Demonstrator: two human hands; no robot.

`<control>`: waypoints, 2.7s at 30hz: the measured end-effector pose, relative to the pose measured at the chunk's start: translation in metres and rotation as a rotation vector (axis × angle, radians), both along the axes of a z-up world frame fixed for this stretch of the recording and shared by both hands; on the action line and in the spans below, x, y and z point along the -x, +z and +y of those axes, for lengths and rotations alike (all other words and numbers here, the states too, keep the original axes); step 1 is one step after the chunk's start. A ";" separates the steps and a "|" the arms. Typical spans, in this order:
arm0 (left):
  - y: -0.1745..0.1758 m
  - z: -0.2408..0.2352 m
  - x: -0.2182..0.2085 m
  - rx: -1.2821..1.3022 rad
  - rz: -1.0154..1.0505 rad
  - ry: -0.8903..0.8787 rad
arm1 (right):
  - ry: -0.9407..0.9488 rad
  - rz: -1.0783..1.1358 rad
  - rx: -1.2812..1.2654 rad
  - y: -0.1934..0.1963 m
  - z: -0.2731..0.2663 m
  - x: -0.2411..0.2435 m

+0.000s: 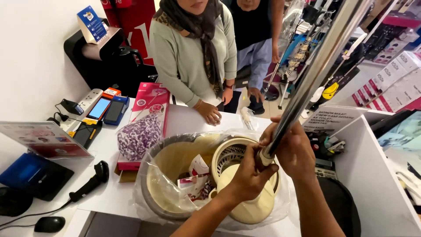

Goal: Unboxing a new mop kit and assembling the handle and bucket components at a store counter.

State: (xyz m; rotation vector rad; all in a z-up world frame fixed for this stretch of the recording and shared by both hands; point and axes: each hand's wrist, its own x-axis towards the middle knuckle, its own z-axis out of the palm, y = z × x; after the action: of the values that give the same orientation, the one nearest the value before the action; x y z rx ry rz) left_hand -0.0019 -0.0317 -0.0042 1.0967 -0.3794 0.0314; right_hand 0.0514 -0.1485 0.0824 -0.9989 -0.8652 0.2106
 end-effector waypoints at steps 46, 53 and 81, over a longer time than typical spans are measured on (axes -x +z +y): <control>-0.015 0.029 -0.057 -0.647 -0.085 -0.028 | -0.939 -0.413 0.047 0.077 0.039 -0.017; -0.065 0.021 -0.067 -0.666 -0.029 0.032 | -0.966 -0.435 0.134 0.039 0.034 -0.036; -0.076 0.143 -0.007 -1.103 0.213 0.311 | -0.531 -0.400 0.200 -0.010 0.002 -0.051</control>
State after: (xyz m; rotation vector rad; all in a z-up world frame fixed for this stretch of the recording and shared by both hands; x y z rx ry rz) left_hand 0.0047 0.1114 -0.0797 2.2211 0.0074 -0.0256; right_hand 0.1019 -0.1467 0.0727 -1.4508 -0.9146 -0.3729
